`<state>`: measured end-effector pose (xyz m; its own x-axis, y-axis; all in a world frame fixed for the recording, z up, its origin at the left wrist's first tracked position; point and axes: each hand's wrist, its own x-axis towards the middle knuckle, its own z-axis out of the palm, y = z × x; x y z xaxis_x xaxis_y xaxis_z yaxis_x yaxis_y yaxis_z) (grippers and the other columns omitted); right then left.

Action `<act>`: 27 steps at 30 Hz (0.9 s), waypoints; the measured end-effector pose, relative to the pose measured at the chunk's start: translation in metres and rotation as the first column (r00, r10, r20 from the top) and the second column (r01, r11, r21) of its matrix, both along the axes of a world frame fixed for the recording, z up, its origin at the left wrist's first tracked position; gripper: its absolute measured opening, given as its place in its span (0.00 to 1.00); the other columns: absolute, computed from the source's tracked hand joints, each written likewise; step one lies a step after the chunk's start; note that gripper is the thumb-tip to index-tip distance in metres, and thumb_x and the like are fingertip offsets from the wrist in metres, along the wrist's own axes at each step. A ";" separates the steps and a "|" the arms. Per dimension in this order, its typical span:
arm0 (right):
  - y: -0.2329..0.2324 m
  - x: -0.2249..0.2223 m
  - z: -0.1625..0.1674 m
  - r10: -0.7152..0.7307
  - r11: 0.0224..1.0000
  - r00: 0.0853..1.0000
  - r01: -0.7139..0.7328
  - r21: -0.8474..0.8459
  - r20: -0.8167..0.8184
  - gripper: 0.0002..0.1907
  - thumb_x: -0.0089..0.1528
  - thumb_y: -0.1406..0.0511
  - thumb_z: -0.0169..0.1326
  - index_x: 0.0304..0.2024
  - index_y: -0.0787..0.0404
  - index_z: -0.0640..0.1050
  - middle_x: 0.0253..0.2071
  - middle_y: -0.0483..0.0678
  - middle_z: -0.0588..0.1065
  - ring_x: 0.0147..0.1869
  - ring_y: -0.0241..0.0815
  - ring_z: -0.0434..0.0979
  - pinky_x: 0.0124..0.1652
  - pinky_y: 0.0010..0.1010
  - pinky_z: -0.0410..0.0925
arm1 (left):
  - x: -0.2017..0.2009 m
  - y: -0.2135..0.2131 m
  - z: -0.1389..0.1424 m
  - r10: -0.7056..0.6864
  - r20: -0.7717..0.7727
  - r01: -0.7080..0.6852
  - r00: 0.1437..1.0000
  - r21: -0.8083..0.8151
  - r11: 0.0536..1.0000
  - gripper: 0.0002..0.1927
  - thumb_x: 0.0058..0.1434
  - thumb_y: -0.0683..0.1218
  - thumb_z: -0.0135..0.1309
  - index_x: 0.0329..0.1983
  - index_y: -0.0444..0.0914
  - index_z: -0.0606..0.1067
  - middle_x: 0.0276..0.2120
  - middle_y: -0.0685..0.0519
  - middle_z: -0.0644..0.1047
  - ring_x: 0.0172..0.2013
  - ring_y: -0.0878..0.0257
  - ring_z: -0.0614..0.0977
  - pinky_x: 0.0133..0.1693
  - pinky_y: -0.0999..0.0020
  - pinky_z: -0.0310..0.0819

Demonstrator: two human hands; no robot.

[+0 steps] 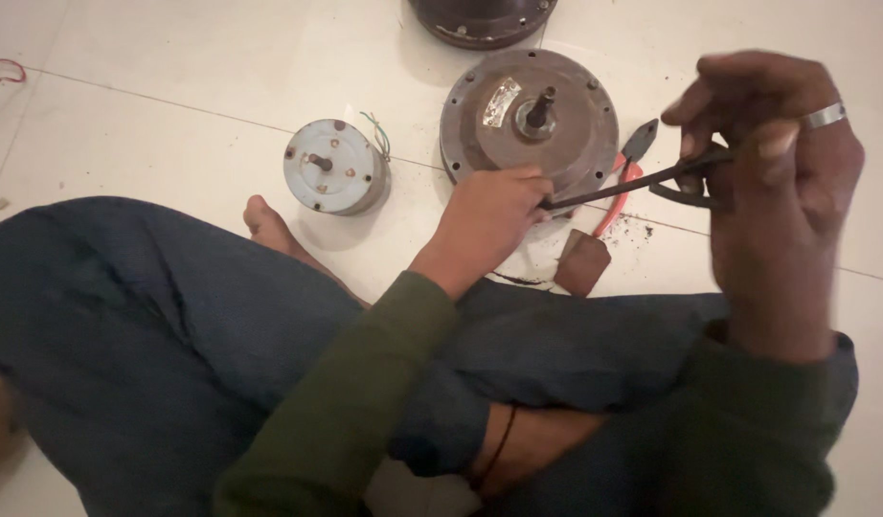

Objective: The person sits on the floor and uses a curved metal rod to scrape around the edge of an electric motor housing, working around its circumference and repositioning the housing while scraping off residue. Loose screws and pliers lie nearby on the floor.

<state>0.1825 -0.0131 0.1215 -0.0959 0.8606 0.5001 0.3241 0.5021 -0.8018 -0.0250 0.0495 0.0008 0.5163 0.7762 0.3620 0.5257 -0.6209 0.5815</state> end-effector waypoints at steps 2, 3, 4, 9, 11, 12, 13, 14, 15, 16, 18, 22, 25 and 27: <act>0.013 -0.004 -0.016 -0.046 0.992 0.997 0.053 0.119 -0.062 0.31 0.79 0.45 0.40 0.52 0.68 0.71 0.43 0.53 0.75 0.43 0.35 0.76 0.37 0.21 0.67 | -0.001 -0.001 0.002 0.002 -0.005 -0.003 1.000 -0.013 1.000 0.10 0.55 0.46 0.62 0.38 0.39 0.77 0.38 0.51 0.78 0.39 0.47 0.82 0.40 0.53 0.75; 0.017 -0.004 -0.022 -0.078 0.981 0.994 0.091 0.173 -0.077 0.30 0.80 0.46 0.40 0.49 0.68 0.72 0.41 0.53 0.76 0.41 0.36 0.78 0.36 0.20 0.68 | -0.001 -0.001 0.004 0.002 -0.006 -0.002 1.000 -0.020 1.000 0.10 0.55 0.46 0.63 0.38 0.39 0.77 0.38 0.51 0.78 0.39 0.47 0.82 0.41 0.53 0.74; 0.022 -0.005 -0.028 -0.134 0.965 0.989 0.143 0.219 -0.057 0.32 0.81 0.45 0.39 0.47 0.69 0.73 0.39 0.53 0.76 0.38 0.36 0.79 0.32 0.20 0.67 | -0.002 -0.001 0.006 -0.006 -0.002 0.006 1.000 -0.027 1.000 0.10 0.55 0.46 0.62 0.39 0.39 0.77 0.38 0.51 0.78 0.39 0.47 0.82 0.41 0.52 0.74; 0.027 -0.010 -0.036 -0.164 0.930 0.984 0.180 0.321 -0.074 0.34 0.82 0.46 0.38 0.39 0.69 0.73 0.34 0.55 0.77 0.35 0.41 0.83 0.28 0.19 0.64 | -0.006 -0.003 0.020 -0.068 0.069 0.068 0.995 -0.002 0.998 0.14 0.54 0.49 0.64 0.41 0.39 0.79 0.35 0.49 0.77 0.38 0.47 0.82 0.41 0.52 0.75; 0.033 -0.013 -0.033 -0.142 0.927 0.989 0.145 0.346 -0.034 0.34 0.81 0.46 0.37 0.40 0.69 0.74 0.32 0.53 0.76 0.35 0.41 0.84 0.27 0.19 0.65 | -0.003 -0.005 0.025 -0.072 0.154 0.061 0.985 0.072 0.996 0.16 0.56 0.49 0.63 0.45 0.37 0.78 0.39 0.48 0.76 0.39 0.46 0.81 0.40 0.53 0.74; 0.035 -0.014 -0.032 -0.130 0.926 0.991 0.129 0.354 -0.021 0.34 0.81 0.46 0.36 0.40 0.69 0.74 0.32 0.52 0.76 0.35 0.41 0.85 0.27 0.19 0.66 | -0.001 -0.006 0.027 -0.079 0.197 0.059 0.977 0.107 0.993 0.17 0.58 0.49 0.62 0.47 0.36 0.78 0.40 0.47 0.76 0.40 0.46 0.81 0.39 0.54 0.74; 0.039 -0.016 -0.030 -0.116 0.927 0.993 0.116 0.356 -0.020 0.34 0.81 0.46 0.36 0.40 0.69 0.74 0.32 0.53 0.77 0.35 0.42 0.85 0.28 0.21 0.67 | 0.001 -0.005 0.028 -0.081 0.171 0.065 0.982 0.097 0.993 0.14 0.60 0.48 0.62 0.45 0.36 0.78 0.40 0.47 0.76 0.40 0.46 0.81 0.40 0.54 0.74; 0.039 -0.018 -0.029 -0.123 0.932 0.992 0.117 0.344 -0.005 0.34 0.81 0.46 0.36 0.41 0.68 0.75 0.33 0.52 0.77 0.35 0.41 0.84 0.29 0.21 0.67 | 0.004 -0.003 0.030 -0.085 0.147 0.073 0.985 0.085 0.994 0.11 0.62 0.47 0.61 0.43 0.36 0.78 0.40 0.48 0.76 0.41 0.47 0.81 0.41 0.54 0.74; 0.039 -0.020 -0.027 -0.130 0.936 0.991 0.119 0.332 0.011 0.35 0.81 0.45 0.35 0.41 0.68 0.75 0.33 0.52 0.77 0.34 0.40 0.83 0.29 0.22 0.67 | 0.006 -0.002 0.031 -0.088 0.123 0.080 0.989 0.073 0.994 0.09 0.64 0.47 0.61 0.41 0.36 0.78 0.40 0.48 0.77 0.42 0.47 0.82 0.41 0.54 0.74; 0.038 -0.022 -0.024 -0.151 0.941 0.988 0.131 0.311 0.041 0.35 0.80 0.45 0.35 0.40 0.68 0.76 0.33 0.51 0.77 0.33 0.37 0.80 0.30 0.21 0.65 | 0.008 -0.001 0.032 -0.105 0.167 0.095 0.980 0.066 0.993 0.08 0.64 0.46 0.61 0.41 0.36 0.78 0.40 0.49 0.77 0.41 0.48 0.82 0.42 0.55 0.75; 0.034 -0.021 -0.012 -0.182 0.951 0.968 0.129 0.282 0.172 0.35 0.81 0.45 0.33 0.43 0.67 0.76 0.39 0.51 0.77 0.38 0.34 0.75 0.35 0.21 0.64 | 0.008 0.003 0.034 -0.135 0.254 0.122 0.958 0.065 0.990 0.07 0.65 0.45 0.60 0.41 0.36 0.78 0.40 0.50 0.77 0.41 0.49 0.82 0.43 0.56 0.76; 0.012 -0.019 0.023 -0.081 0.994 0.939 0.050 0.100 0.334 0.25 0.80 0.52 0.34 0.55 0.65 0.73 0.54 0.51 0.76 0.51 0.33 0.72 0.47 0.23 0.66 | 0.006 0.005 0.033 -0.122 0.271 0.124 0.955 0.008 0.992 0.07 0.64 0.44 0.60 0.40 0.34 0.78 0.40 0.49 0.77 0.40 0.48 0.82 0.41 0.56 0.75; 0.001 -0.022 0.048 0.095 0.990 0.965 -0.066 -0.126 0.243 0.17 0.77 0.60 0.41 0.61 0.66 0.68 0.58 0.50 0.74 0.53 0.32 0.73 0.50 0.25 0.69 | 0.004 0.007 0.032 -0.138 0.287 0.135 0.948 0.032 0.990 0.07 0.64 0.43 0.60 0.40 0.34 0.78 0.41 0.49 0.77 0.40 0.47 0.81 0.42 0.55 0.74; 0.000 -0.026 0.058 0.142 0.968 0.970 -0.095 -0.231 0.196 0.16 0.73 0.66 0.45 0.62 0.67 0.67 0.59 0.49 0.74 0.53 0.32 0.74 0.49 0.25 0.71 | 0.003 0.007 0.030 -0.162 0.291 0.159 0.943 0.034 0.987 0.07 0.65 0.44 0.60 0.40 0.34 0.77 0.40 0.49 0.77 0.40 0.47 0.81 0.43 0.55 0.75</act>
<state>0.1568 -0.0134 0.1790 -0.2861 0.9226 0.2587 0.4451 0.3671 -0.8168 -0.0222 0.0569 0.0308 0.5044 0.6873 0.5227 0.2270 -0.6896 0.6877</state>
